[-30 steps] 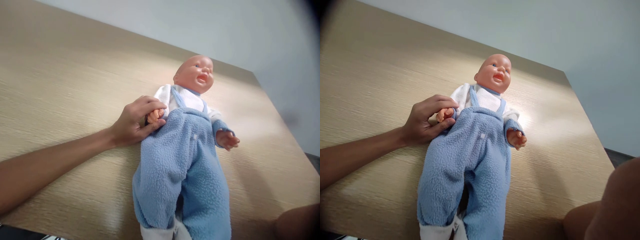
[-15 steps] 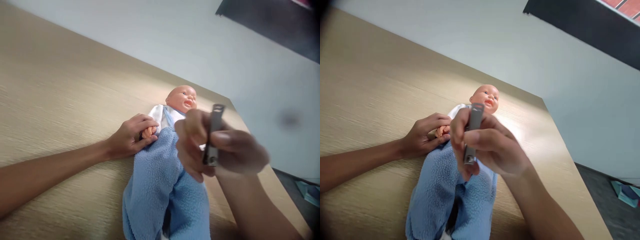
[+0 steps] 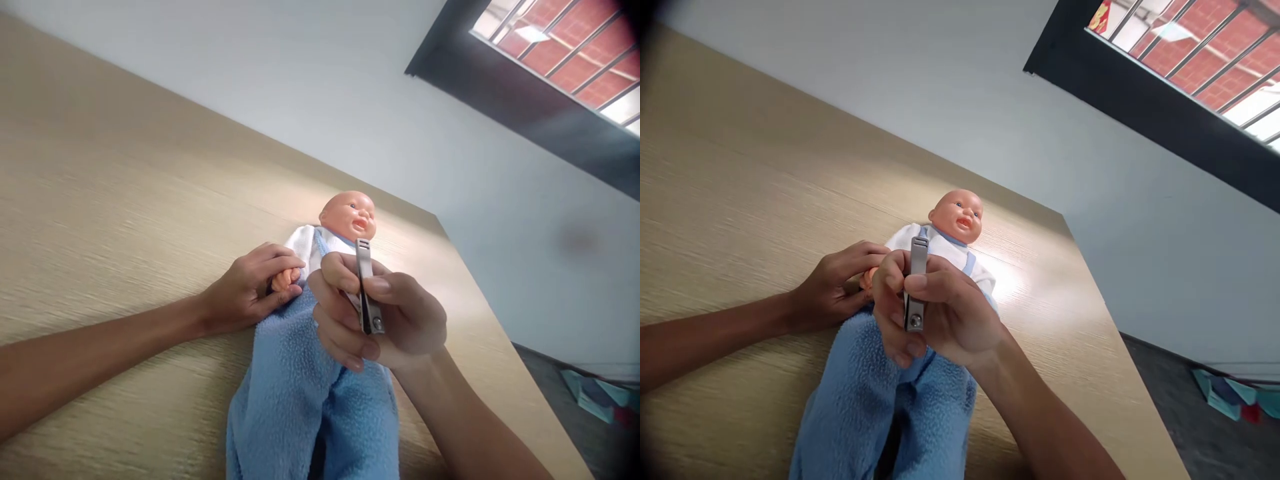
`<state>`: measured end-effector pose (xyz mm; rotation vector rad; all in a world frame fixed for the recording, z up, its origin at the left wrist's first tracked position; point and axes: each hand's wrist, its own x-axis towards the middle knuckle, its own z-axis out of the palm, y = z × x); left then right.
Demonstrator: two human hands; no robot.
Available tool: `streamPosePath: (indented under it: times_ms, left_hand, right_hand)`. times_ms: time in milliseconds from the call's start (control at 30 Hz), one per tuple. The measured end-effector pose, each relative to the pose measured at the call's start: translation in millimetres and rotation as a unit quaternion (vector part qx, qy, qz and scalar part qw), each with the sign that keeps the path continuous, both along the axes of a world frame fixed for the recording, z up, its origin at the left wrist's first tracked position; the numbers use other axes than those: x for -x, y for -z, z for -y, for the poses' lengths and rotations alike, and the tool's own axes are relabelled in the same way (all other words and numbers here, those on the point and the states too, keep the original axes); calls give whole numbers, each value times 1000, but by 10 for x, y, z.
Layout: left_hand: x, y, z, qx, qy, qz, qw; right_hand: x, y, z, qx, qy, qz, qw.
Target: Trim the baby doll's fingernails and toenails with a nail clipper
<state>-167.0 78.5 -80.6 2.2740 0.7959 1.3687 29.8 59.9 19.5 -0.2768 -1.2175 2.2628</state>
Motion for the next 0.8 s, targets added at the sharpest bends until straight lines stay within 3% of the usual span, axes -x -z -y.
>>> streamPosePath:
  times_ms: [433, 600, 667, 800]
  left_hand:
    - [-1, 27, -6, 12, 7, 15, 1000]
    - [-4, 25, -9, 26, 17, 17, 999]
    - [-8, 32, -11, 30, 23, 23, 999]
    - [-12, 51, -14, 19, 24, 25, 999]
  right_hand:
    - [-4, 45, 46, -130, 58, 70, 987]
    - [-62, 25, 13, -234, 115, 138, 955]
    - [-58, 7, 3, -234, 125, 152, 952]
    - [-10, -15, -6, -159, 120, 122, 972]
